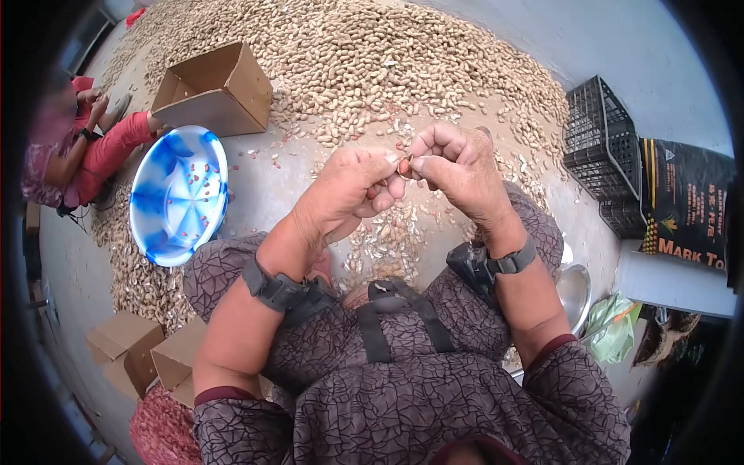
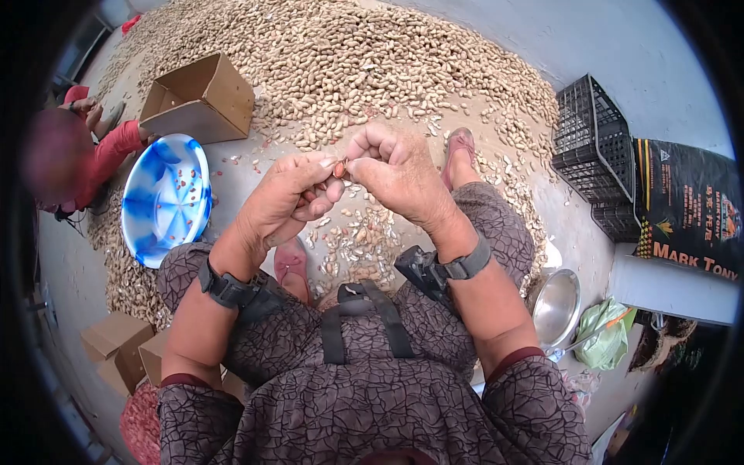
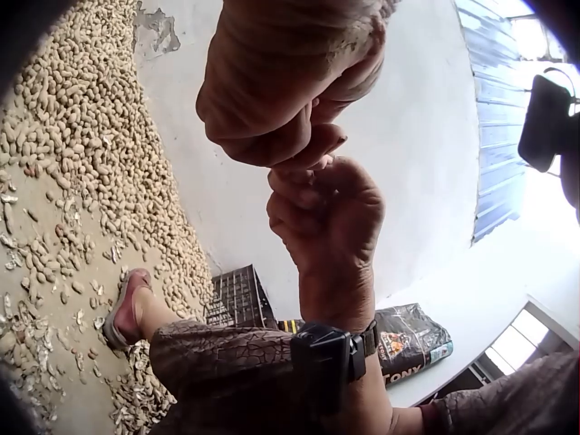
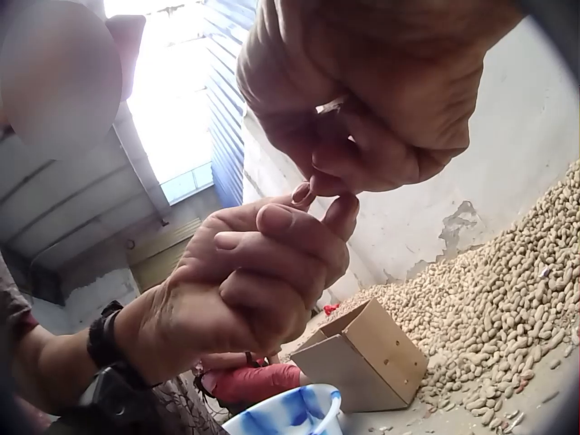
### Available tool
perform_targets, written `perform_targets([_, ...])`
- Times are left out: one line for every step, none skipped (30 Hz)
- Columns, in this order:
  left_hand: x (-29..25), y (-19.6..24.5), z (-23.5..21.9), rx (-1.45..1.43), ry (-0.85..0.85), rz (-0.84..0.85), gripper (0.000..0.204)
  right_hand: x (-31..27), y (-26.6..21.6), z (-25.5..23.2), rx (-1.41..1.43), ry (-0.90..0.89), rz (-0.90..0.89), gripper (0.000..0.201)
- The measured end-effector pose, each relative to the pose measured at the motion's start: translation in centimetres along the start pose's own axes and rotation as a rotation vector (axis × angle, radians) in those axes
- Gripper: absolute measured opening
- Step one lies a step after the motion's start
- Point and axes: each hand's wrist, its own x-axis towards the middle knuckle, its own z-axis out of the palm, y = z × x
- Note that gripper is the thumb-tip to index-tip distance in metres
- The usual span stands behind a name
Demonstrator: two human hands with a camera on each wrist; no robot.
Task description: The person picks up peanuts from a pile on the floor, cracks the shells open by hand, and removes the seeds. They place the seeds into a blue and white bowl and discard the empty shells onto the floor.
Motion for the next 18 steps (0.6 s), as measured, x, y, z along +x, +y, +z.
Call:
perform_targets([0.02,0.09,-0.03,0.004,-0.027,-0.021,0.016,-0.03,0.04,0.05,-0.059,0.019,-0.024,0.004])
perform_targets([0.01,0.10,0.06,0.002,-0.028,-0.026,0.016,-0.02,0.05,0.11,-0.117,0.036,-0.050,0.003])
perform_targets([-0.02,0.09,0.14,0.045,-0.036,-0.008,0.016,0.00,0.10,0.15,-0.116,0.036,-0.045,0.003])
perform_targets([-0.05,0.01,0.18,0.089,-0.045,0.010,0.016,-0.01,0.16,0.20,-0.144,0.046,-0.038,0.004])
perform_targets([0.02,-0.18,0.17,0.087,-0.044,0.005,0.016,-0.07,0.21,0.25,-0.172,0.055,-0.031,0.005])
perform_targets([0.17,-0.40,0.14,0.120,-0.020,0.025,0.016,-0.11,0.13,0.26,-0.170,0.055,-0.027,0.005])
perform_targets([0.26,-0.51,0.10,0.154,0.004,0.047,0.016,-0.10,-0.04,0.27,-0.186,0.061,-0.053,0.006])
perform_targets([0.26,-0.47,0.11,0.153,0.005,0.045,0.016,-0.07,-0.10,0.26,-0.202,0.068,-0.081,0.007])
perform_targets([0.21,-0.35,0.14,0.131,0.003,0.044,0.017,-0.03,-0.02,0.23,-0.201,0.067,-0.078,0.007])
perform_targets([0.17,-0.22,0.16,0.109,0.000,0.043,0.018,0.02,0.09,0.18,-0.143,0.071,-0.056,0.008])
perform_targets([0.16,-0.05,0.10,0.107,0.001,0.040,0.018,0.07,0.18,0.11,-0.086,0.075,-0.034,0.009])
perform_targets([0.16,0.14,-0.01,0.096,-0.022,0.032,0.018,0.13,0.20,0.02,-0.085,0.074,-0.030,0.009])
perform_targets([0.21,0.17,-0.09,0.084,-0.044,0.024,0.019,0.18,0.17,-0.09,-0.134,0.052,-0.066,0.009])
perform_targets([0.27,0.09,-0.14,0.080,-0.043,0.021,0.019,0.18,0.15,-0.14,-0.183,0.028,-0.101,0.009])
perform_targets([0.30,-0.01,-0.18,0.067,-0.050,0.034,0.019,0.12,0.15,-0.12,-0.181,0.026,-0.097,0.009])
perform_targets([0.32,-0.12,-0.23,0.054,-0.055,0.048,0.019,0.03,0.16,-0.09,-0.166,0.014,-0.116,0.009])
perform_targets([0.40,-0.22,-0.28,0.050,-0.051,0.044,0.019,-0.05,0.22,-0.05,-0.150,0.002,-0.135,0.009])
perform_targets([0.54,-0.28,-0.33,0.068,-0.069,0.053,0.019,-0.11,0.30,-0.07,-0.148,0.000,-0.131,0.009])
